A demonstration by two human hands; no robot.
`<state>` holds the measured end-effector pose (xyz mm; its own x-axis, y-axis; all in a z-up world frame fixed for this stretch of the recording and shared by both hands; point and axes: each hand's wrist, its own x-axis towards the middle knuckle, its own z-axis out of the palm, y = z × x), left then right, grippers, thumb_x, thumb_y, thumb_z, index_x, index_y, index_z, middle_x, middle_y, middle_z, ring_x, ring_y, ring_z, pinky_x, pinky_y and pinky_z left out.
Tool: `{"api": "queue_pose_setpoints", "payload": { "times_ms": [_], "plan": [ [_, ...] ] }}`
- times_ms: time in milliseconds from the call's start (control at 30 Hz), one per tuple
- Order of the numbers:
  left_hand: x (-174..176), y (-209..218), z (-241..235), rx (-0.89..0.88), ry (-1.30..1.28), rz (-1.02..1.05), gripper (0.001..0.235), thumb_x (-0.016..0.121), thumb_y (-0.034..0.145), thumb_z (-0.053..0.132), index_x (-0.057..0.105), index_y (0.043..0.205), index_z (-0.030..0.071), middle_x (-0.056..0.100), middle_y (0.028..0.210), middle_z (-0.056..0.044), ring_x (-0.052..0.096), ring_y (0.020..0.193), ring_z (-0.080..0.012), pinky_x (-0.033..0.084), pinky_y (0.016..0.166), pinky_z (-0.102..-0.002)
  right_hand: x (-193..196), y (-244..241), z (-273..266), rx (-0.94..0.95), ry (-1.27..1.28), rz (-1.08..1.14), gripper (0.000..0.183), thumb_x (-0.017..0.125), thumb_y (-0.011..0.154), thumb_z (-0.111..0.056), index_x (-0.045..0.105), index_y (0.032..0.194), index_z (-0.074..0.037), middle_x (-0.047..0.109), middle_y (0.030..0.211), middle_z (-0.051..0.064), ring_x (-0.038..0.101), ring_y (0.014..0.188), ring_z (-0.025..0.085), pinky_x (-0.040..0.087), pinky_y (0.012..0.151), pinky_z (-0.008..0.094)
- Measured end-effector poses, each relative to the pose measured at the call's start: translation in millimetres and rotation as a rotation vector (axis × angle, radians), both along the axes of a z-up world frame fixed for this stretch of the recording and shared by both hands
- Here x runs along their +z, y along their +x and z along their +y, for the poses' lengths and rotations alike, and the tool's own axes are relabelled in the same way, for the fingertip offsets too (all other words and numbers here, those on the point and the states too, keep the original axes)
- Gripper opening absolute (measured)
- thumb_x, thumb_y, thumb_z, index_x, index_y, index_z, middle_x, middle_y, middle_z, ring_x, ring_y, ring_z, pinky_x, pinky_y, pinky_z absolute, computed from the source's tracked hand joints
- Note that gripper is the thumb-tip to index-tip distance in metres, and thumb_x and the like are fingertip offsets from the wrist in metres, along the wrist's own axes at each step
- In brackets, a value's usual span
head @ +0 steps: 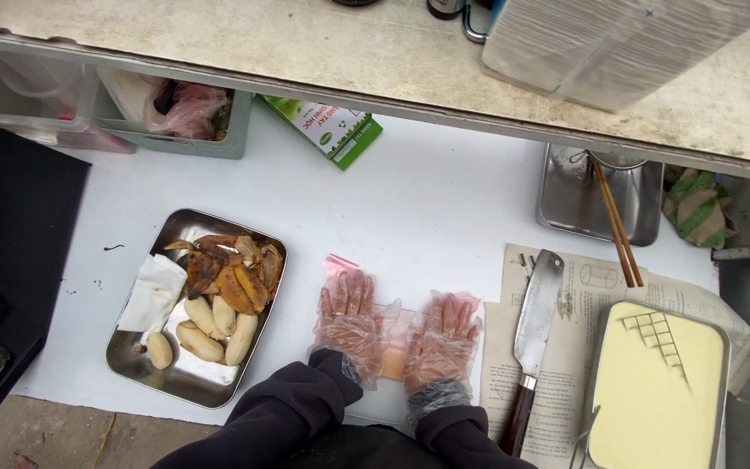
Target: Peeling bananas, wrapping them, dipping them in batter, and deep frying them in a commercial fryer.
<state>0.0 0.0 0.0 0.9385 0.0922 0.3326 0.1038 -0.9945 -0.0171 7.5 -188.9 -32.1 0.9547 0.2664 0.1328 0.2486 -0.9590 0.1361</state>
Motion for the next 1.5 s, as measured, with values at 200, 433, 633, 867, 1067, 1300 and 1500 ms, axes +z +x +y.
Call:
{"api": "queue_pose_setpoints", "payload": {
  "times_ms": [200,433,633,867,1067,1300,1500],
  "plan": [
    [20,31,0,-0.065,-0.05,0.009,0.072,0.009,0.104,0.044,-0.002,0.164,0.005,-0.002,0.17,-0.014,-0.006,0.161,-0.0331,-0.005,0.132,-0.055,16,30,5,-0.024,0.061,0.033,0.088,0.023,0.094,-0.056,0.005,0.167,-0.011,0.004,0.174,0.012,-0.005,0.161,0.04,-0.006,0.129,0.06],
    [-42,3,1,-0.063,-0.104,0.584,0.077,0.027,0.102,0.056,0.008,0.165,0.017,0.006,0.173,-0.009,0.0,0.158,-0.0352,-0.003,0.126,-0.061,94,28,30,-0.204,-0.18,0.78,0.081,0.024,0.1,-0.054,-0.001,0.167,-0.016,-0.005,0.176,0.01,-0.011,0.16,0.037,-0.003,0.125,0.063],
    [-120,-17,-17,0.085,-0.111,0.277,0.074,0.03,0.099,0.058,0.015,0.165,0.027,0.011,0.174,-0.002,0.002,0.161,-0.0326,-0.001,0.13,-0.059,82,28,27,-0.174,-0.196,0.81,0.083,0.025,0.099,-0.053,-0.002,0.166,-0.012,-0.005,0.175,0.012,-0.011,0.16,0.035,-0.006,0.126,0.06],
    [-41,21,-8,-0.144,-0.114,0.432,0.076,0.034,0.099,0.056,0.02,0.163,0.017,0.019,0.17,-0.013,0.007,0.158,-0.0365,0.001,0.126,-0.065,64,42,29,-0.201,-0.114,0.71,0.082,0.025,0.099,-0.054,0.004,0.167,-0.013,-0.002,0.175,0.012,-0.008,0.161,0.034,0.0,0.126,0.06],
    [-84,-16,-58,-0.133,0.042,0.66,0.067,0.026,0.101,0.039,0.01,0.164,0.021,0.006,0.174,-0.006,0.001,0.16,-0.0259,-0.007,0.131,-0.057,83,18,33,-0.148,-0.106,0.834,0.085,0.028,0.101,-0.054,-0.003,0.166,-0.007,-0.008,0.174,0.017,-0.012,0.16,0.037,-0.006,0.126,0.057],
    [-2,13,-59,-0.028,-0.197,0.609,0.081,0.037,0.094,0.057,0.009,0.163,0.025,0.005,0.173,-0.003,-0.001,0.159,-0.0248,-0.009,0.132,-0.057,68,27,32,-0.097,-0.146,0.788,0.087,0.031,0.102,-0.05,-0.007,0.164,-0.004,-0.012,0.173,0.02,-0.017,0.158,0.038,-0.009,0.127,0.054],
    [-14,3,-56,-0.057,-0.192,0.587,0.081,0.035,0.094,0.058,0.009,0.163,0.025,0.005,0.173,-0.003,-0.001,0.16,-0.025,-0.008,0.132,-0.058,75,20,30,-0.106,-0.127,0.822,0.092,0.038,0.1,-0.054,-0.002,0.165,-0.003,-0.007,0.174,0.02,-0.012,0.159,0.04,-0.006,0.127,0.054]
  ]
}}
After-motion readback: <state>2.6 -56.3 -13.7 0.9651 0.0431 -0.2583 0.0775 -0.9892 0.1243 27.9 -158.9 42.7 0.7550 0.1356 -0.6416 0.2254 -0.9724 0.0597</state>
